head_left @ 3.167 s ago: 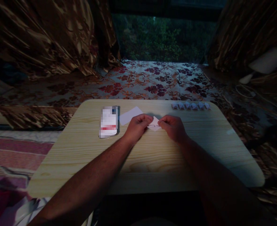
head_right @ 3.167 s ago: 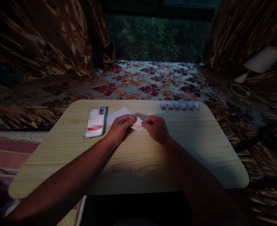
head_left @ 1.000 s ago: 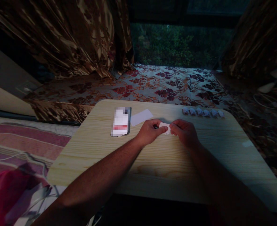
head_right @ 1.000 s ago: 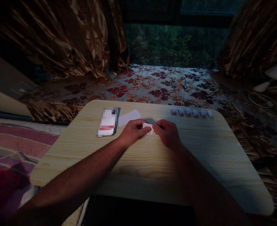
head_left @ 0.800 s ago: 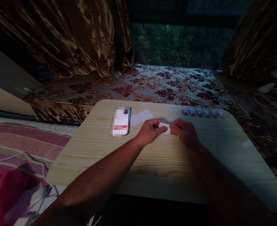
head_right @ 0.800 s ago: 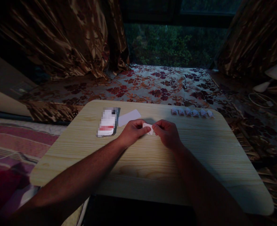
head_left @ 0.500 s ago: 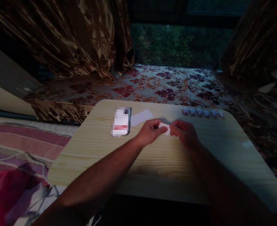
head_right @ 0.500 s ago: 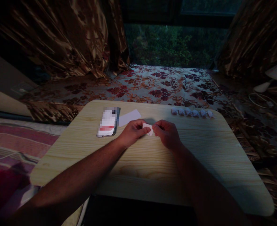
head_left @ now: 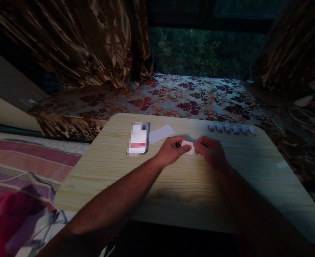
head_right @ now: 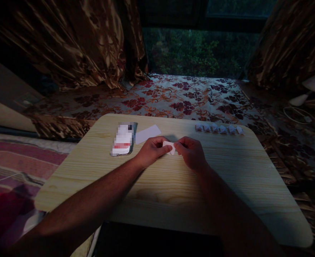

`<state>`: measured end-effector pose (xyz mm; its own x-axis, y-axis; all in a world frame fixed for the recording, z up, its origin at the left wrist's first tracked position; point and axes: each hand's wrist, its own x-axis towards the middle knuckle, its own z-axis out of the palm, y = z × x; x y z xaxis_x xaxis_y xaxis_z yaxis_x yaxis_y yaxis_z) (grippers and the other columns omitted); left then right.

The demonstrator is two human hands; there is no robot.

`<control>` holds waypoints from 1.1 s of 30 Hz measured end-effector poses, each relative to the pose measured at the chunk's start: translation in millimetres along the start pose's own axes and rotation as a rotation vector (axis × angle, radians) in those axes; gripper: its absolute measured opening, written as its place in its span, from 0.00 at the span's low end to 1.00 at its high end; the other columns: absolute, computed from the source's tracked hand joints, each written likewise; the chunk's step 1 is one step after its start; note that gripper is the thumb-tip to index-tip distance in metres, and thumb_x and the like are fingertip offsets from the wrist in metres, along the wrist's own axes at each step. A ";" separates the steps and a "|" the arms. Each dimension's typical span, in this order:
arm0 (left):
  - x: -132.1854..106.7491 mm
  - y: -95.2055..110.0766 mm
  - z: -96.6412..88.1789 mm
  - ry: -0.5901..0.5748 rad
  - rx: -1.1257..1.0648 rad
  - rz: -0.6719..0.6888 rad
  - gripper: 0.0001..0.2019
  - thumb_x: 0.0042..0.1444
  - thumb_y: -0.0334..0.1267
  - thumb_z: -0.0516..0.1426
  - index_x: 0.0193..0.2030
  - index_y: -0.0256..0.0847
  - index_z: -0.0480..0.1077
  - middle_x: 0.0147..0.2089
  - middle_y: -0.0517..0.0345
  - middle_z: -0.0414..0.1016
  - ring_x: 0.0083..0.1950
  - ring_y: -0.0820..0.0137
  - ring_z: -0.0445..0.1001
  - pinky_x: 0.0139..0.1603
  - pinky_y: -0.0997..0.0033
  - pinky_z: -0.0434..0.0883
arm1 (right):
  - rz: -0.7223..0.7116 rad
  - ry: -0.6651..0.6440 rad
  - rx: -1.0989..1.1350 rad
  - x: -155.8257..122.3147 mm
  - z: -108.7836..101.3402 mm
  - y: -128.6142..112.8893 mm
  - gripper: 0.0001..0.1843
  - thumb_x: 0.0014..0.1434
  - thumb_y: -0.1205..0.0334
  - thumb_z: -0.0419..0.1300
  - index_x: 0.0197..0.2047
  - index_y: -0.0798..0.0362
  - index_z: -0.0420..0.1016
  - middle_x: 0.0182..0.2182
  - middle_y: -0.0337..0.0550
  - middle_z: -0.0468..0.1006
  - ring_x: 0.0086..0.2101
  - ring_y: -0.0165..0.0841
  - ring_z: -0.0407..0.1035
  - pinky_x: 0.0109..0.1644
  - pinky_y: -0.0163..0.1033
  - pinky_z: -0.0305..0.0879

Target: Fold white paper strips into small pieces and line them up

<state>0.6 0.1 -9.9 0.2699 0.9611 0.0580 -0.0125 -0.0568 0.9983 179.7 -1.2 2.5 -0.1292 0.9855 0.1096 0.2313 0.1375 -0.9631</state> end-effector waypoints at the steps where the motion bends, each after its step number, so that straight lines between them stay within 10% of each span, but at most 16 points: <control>1: -0.4 0.8 0.5 0.001 0.011 0.002 0.12 0.50 0.43 0.65 0.31 0.36 0.73 0.25 0.61 0.70 0.26 0.76 0.65 0.28 0.74 0.60 | 0.003 0.006 -0.012 0.0 -0.1 -0.6 0.12 0.55 0.58 0.61 0.23 0.54 0.72 0.17 0.35 0.70 0.20 0.27 0.59 0.26 0.34 0.53; 21: -0.7 1.7 1.1 -0.112 -0.222 0.017 0.16 0.45 0.36 0.68 0.41 0.37 0.72 0.36 0.55 0.79 0.34 0.71 0.77 0.38 0.68 0.72 | 0.003 -0.009 -0.085 1.6 -0.5 3.8 0.13 0.53 0.57 0.63 0.22 0.53 0.71 0.16 0.34 0.70 0.19 0.26 0.59 0.24 0.34 0.52; 33: 4.6 -1.7 -2.6 0.127 -0.144 0.027 0.13 0.46 0.38 0.68 0.36 0.36 0.72 0.30 0.59 0.75 0.28 0.75 0.71 0.30 0.74 0.66 | 0.030 -0.102 -0.036 1.5 0.9 1.0 0.11 0.52 0.54 0.65 0.27 0.53 0.75 0.20 0.35 0.72 0.22 0.28 0.63 0.27 0.34 0.55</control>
<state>-0.7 5.4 -11.3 0.1441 0.9867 0.0752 -0.1579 -0.0521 0.9861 178.9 0.3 1.4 -0.2184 0.9744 0.0534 0.2710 0.1132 -0.9559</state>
